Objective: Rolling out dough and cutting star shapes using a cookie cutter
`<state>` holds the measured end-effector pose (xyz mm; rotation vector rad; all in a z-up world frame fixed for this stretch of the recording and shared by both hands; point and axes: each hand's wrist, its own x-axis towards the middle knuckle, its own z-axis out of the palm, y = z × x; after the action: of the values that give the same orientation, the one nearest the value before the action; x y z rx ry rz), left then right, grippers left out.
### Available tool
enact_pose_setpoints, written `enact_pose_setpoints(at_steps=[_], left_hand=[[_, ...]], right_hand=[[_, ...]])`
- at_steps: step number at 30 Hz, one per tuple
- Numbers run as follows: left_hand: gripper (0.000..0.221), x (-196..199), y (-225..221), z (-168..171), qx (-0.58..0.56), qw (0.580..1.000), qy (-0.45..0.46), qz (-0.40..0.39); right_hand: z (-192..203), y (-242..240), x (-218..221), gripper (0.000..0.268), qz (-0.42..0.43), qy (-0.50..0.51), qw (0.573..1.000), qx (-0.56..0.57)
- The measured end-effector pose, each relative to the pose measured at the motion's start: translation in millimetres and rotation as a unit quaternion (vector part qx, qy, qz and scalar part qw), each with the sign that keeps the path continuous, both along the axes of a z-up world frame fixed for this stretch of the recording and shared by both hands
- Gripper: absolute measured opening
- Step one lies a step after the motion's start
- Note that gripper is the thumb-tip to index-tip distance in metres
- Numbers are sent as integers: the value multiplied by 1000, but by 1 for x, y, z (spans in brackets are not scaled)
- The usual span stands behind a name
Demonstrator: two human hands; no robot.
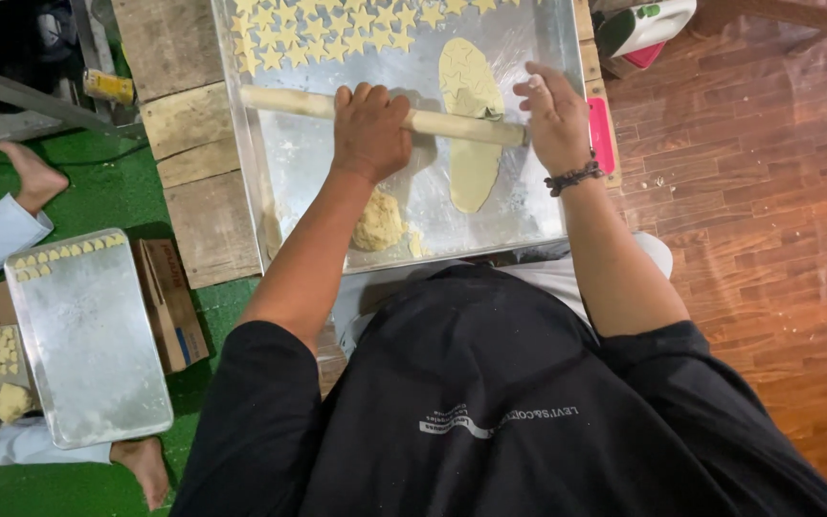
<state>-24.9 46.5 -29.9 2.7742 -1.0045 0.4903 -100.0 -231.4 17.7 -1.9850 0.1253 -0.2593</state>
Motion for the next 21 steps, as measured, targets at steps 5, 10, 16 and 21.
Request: enact_pose_setpoints(at_steps=[5,10,16,21], left_hand=[[15,0,-19,9,5,999,35,12],[15,-1,-22,-6,18,999,50,9],[64,3,-25,20,15,999,38,-25],[72,5,-34,44,42,984,174,2]], right_hand=[[-8,9,24,35,-14,76,963,-258],[-8,24,22,48,22,103,940,-325],[17,26,45,60,11,192,912,-362],[14,22,50,49,13,150,927,-345]])
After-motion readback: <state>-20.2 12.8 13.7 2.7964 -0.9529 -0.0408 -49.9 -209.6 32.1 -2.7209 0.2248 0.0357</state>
